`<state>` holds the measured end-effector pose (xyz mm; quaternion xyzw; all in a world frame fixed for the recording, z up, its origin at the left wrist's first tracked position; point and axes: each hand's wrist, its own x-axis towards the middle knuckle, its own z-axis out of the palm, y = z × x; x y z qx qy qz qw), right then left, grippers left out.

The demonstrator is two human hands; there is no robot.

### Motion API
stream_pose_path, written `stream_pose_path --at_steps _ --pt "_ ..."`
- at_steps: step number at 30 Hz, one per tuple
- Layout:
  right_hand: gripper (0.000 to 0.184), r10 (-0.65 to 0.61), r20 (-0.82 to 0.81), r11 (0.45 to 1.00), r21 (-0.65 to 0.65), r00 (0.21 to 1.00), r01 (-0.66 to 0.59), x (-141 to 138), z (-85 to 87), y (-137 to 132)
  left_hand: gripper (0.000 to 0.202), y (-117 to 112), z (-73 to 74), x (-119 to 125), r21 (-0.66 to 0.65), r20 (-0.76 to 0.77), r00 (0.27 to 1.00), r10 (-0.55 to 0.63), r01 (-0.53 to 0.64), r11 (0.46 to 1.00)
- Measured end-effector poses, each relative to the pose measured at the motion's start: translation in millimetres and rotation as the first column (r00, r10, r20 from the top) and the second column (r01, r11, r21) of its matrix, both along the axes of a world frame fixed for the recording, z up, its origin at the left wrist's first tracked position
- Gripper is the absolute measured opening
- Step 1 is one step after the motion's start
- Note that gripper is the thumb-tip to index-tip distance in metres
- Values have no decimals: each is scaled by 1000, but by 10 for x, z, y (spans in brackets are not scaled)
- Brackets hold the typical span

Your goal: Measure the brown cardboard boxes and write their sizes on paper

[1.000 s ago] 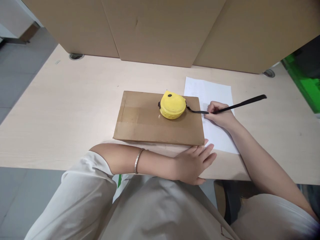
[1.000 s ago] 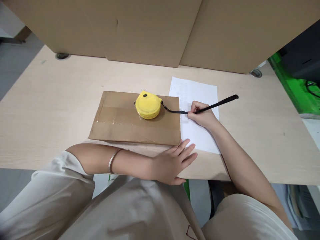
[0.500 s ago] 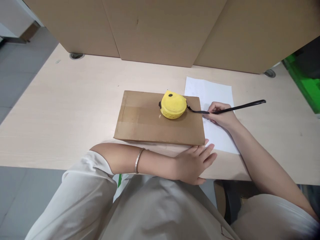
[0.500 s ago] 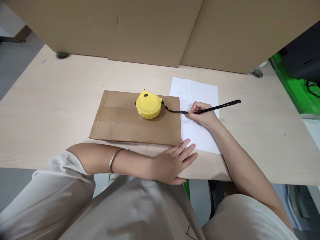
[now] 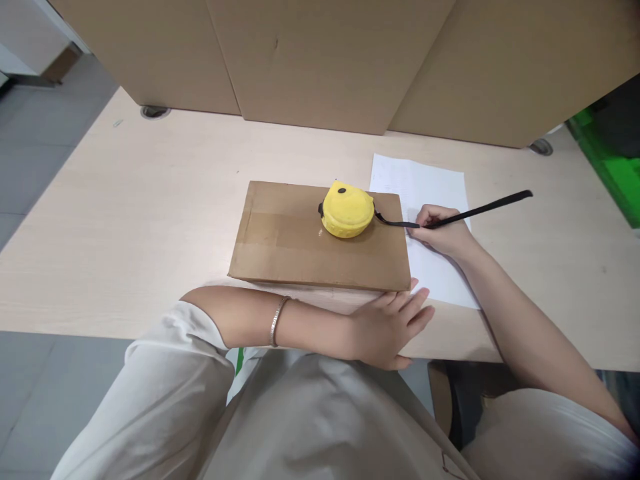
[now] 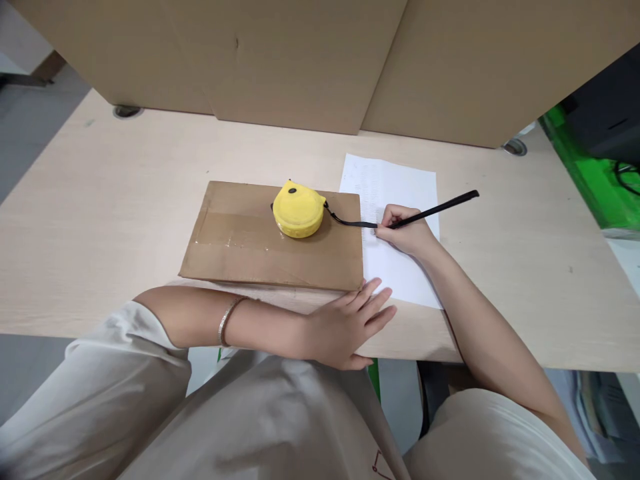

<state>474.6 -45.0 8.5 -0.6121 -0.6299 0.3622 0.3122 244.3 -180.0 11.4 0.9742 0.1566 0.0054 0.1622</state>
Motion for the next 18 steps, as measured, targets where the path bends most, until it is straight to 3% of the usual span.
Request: stream_pose_path --at_steps 4,9,12,14,18 --pt "36 15 8 1000 25 1000 -15 -23 20 2 92 -2 3 2 -3 4 1000 -3 3 1000" --pt "52 -28 7 993 -112 1000 29 -13 56 -28 91 -2 8 0 8 0 1000 -2 2 1000" --pt "67 -110 181 983 -126 977 134 19 106 -27 92 -4 -7 -1 28 23 1000 1 -2 1000" --pt "69 -158 433 976 -70 887 208 28 155 -17 91 -6 -12 -1 31 25 1000 -2 1 1000" --pt "56 -113 807 973 -27 580 227 -53 257 -21 91 -6 -6 -2 27 17 1000 -4 3 1000"
